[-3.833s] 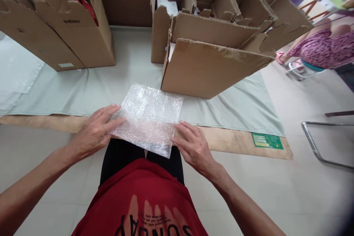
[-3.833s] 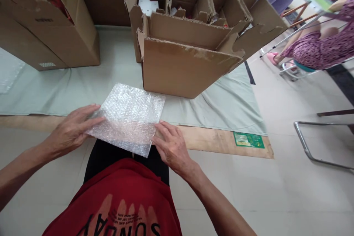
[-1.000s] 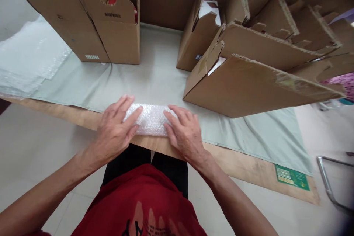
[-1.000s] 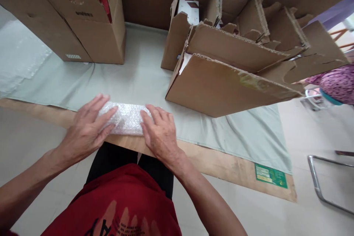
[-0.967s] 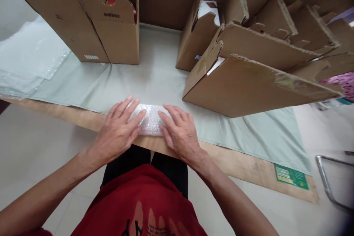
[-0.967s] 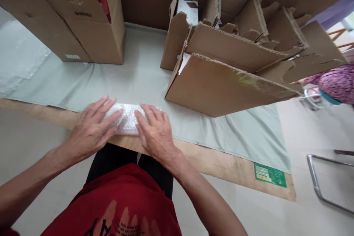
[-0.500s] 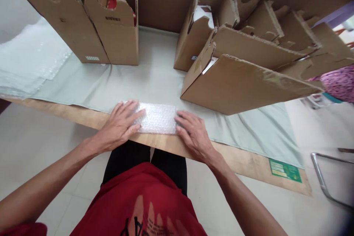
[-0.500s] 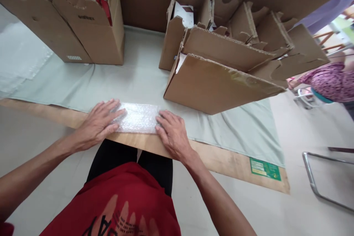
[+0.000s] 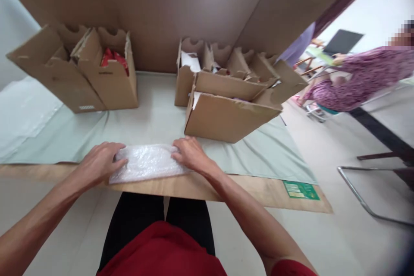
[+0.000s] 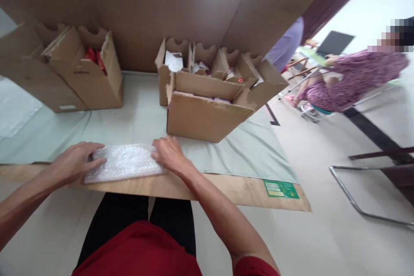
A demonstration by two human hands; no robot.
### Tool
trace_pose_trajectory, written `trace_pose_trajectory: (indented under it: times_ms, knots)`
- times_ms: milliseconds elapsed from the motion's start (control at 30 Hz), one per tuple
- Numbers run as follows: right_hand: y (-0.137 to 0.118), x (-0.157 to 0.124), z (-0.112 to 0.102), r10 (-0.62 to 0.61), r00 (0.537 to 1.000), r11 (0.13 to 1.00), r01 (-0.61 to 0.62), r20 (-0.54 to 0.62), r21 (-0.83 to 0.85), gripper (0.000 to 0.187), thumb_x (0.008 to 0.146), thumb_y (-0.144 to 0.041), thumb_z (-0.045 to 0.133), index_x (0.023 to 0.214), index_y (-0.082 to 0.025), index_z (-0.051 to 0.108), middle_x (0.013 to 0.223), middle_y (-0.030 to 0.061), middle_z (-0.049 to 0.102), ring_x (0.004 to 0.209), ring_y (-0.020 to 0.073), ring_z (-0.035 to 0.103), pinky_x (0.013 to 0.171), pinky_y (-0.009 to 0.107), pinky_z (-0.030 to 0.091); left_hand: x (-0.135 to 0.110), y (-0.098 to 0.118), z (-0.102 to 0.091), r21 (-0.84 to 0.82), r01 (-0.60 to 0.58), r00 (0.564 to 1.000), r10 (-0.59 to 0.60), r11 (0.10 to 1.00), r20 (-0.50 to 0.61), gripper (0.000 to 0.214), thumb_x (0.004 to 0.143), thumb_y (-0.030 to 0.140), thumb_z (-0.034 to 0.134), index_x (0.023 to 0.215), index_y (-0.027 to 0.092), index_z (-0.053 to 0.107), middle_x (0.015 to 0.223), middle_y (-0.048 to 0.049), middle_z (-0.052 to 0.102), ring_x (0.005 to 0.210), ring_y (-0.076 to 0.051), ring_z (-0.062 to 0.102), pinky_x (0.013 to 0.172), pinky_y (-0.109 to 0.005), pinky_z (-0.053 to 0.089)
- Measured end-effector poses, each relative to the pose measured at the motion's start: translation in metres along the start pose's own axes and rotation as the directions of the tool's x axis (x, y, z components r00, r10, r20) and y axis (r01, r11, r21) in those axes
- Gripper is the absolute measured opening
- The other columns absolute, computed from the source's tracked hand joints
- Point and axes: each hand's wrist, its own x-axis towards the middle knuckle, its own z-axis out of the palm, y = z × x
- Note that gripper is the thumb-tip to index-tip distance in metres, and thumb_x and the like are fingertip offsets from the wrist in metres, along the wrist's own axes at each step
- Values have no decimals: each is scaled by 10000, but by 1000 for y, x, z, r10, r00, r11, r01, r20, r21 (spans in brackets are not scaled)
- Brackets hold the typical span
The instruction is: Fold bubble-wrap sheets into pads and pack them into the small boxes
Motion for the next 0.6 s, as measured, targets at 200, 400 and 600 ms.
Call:
trace_pose_trajectory:
  times_ms: [200, 400, 600]
  knots:
    - [12, -46, -1, 102, 972, 855, 24, -212, 519, 29, 890, -204, 658, 914, -213, 646, 868, -11, 684, 790, 158, 616, 723, 255, 451, -18, 15, -4, -419, 75, 992, -110, 905, -60, 339, 809, 589, 602, 844, 264, 689, 890, -47, 751, 822, -280, 694, 696, -358, 539]
    - [31, -86, 13, 216, 967, 654, -40, -136, 755, 197, 832, -254, 663, 1025, -214, 668, 841, -19, 649, 715, 143, 557, 644, 248, 424, -36, 49, -2, -799, 255, 966, -179, 544, 187, 489, 723, 708, 767, 849, 240, 703, 801, -45, 756, 756, -254, 719, 647, -328, 598]
    - [41, -103, -7, 203, 973, 358, 26, -105, 933, 313, 818, -430, 774, 1009, -200, 680, 846, 11, 680, 741, 163, 618, 674, 275, 504, -22, 60, -14, -844, 309, 951, -122, 438, 285, 487, 686, 666, 839, 923, 245, 778, 905, -76, 800, 844, -288, 752, 783, -416, 641]
